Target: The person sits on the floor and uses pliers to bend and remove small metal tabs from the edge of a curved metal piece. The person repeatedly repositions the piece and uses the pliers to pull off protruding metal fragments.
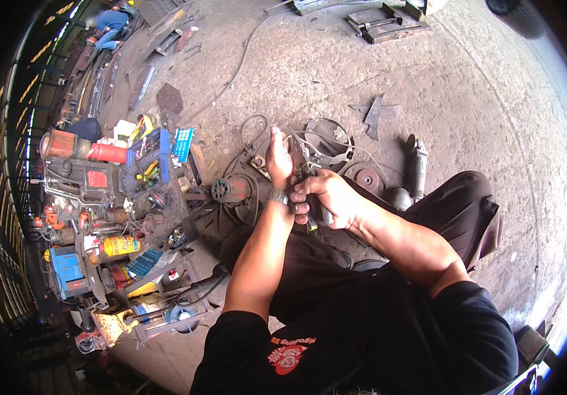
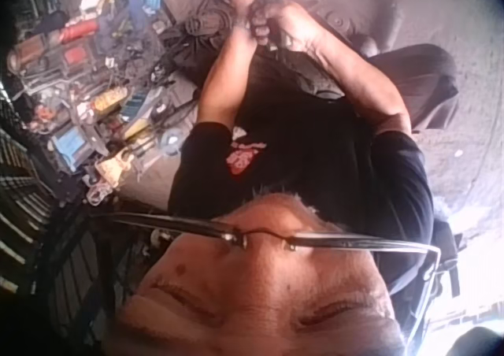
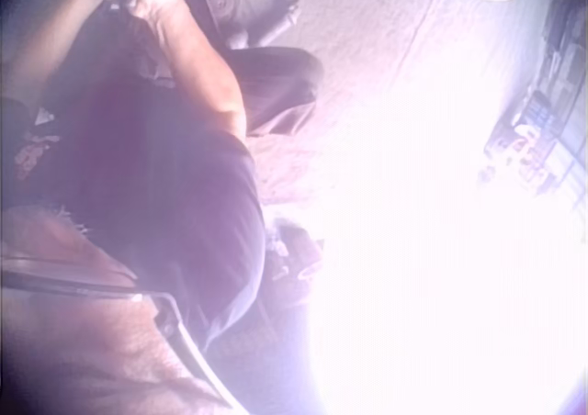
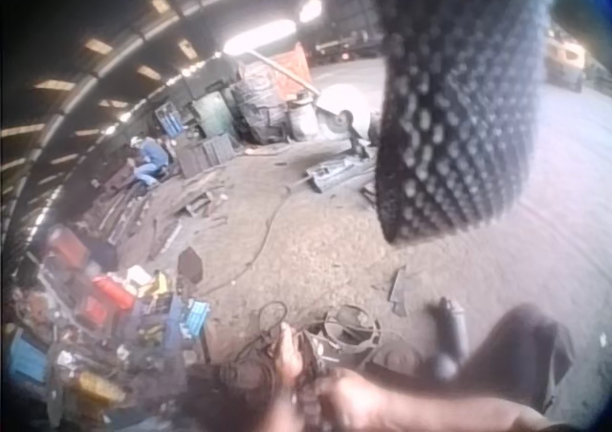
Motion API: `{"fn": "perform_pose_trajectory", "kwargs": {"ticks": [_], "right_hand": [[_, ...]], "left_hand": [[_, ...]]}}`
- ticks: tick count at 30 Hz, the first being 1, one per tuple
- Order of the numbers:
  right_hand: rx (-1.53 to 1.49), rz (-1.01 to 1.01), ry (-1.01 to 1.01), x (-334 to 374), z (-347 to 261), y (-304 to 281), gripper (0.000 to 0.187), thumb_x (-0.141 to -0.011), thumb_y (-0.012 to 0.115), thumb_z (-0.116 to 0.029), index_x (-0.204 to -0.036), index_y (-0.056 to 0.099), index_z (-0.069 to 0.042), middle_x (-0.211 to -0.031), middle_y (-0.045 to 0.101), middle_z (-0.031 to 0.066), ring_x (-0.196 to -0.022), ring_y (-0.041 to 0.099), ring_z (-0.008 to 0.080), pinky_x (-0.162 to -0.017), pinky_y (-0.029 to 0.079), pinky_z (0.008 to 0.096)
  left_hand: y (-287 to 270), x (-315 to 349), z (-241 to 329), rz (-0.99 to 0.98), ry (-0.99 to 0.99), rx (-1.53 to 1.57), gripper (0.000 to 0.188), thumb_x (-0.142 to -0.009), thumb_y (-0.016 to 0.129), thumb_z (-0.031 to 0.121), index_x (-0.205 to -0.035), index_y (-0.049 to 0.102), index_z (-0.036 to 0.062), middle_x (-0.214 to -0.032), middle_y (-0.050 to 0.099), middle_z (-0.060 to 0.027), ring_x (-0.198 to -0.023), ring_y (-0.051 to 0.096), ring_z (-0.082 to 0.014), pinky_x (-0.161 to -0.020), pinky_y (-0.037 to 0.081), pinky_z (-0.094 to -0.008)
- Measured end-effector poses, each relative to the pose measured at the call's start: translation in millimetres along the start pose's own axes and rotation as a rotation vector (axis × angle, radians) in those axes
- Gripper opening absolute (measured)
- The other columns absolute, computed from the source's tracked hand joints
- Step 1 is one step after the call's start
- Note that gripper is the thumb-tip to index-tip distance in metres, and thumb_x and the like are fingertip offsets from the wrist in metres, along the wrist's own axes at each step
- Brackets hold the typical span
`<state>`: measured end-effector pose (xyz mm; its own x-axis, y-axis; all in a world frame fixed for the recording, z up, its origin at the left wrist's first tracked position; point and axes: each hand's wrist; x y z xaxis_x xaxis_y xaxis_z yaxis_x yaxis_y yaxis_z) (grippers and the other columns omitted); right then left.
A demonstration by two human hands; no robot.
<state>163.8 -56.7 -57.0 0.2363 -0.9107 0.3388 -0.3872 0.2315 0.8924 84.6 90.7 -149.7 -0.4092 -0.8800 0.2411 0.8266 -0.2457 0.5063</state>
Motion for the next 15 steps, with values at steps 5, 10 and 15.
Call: {"fn": "perform_pose_trajectory", "kwargs": {"ticks": [5, 10, 15], "right_hand": [[0.155, 0.013, 0.087, -17, -10, -13, 0.005, -0.091, 0.054, -0.004, -0.086, 0.053, -0.003, -0.074, 0.051, 0.0052, -0.062, 0.052, 0.0192, -0.057, 0.048, 0.0382], [0.377, 0.136, 0.145, -3, -30, 7, 0.018, -0.094, 0.054, -0.007, -0.102, 0.062, 0.007, -0.094, 0.068, 0.017, -0.083, 0.069, 0.0302, -0.073, 0.06, 0.0467], [0.316, 0.124, 0.147, 5, -23, -6, 0.03, -0.099, 0.047, -0.01, -0.113, 0.061, 0.012, -0.112, 0.069, 0.0252, -0.102, 0.07, 0.0371, -0.08, 0.061, 0.0507]], "left_hand": [[-2, -10, -1, 0.147, -0.096, -0.114, 0.048, -0.104, 0.048, 0.052, -0.072, 0.05, 0.0168, -0.063, 0.043, 0.0077, -0.052, 0.041, -0.0033, -0.045, 0.031, -0.0205], [11, 5, 30, 0.027, -0.054, -0.008, 0.043, -0.104, 0.048, 0.049, -0.075, 0.046, 0.0164, -0.065, 0.048, 0.0039, -0.052, 0.043, -0.0087, -0.05, 0.038, -0.0234], [15, 15, 38, -0.124, -0.077, 0.216, 0.04, -0.106, 0.047, 0.041, -0.078, 0.045, 0.0138, -0.067, 0.039, 0.0031, -0.058, 0.035, -0.0104, -0.056, 0.031, -0.0257]]}}
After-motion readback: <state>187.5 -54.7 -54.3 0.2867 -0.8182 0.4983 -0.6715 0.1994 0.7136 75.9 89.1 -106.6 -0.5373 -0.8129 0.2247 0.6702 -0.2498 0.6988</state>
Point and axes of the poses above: each hand's wrist, its own x-axis away from the middle knuckle, its own y-axis out of the palm, z = x × y
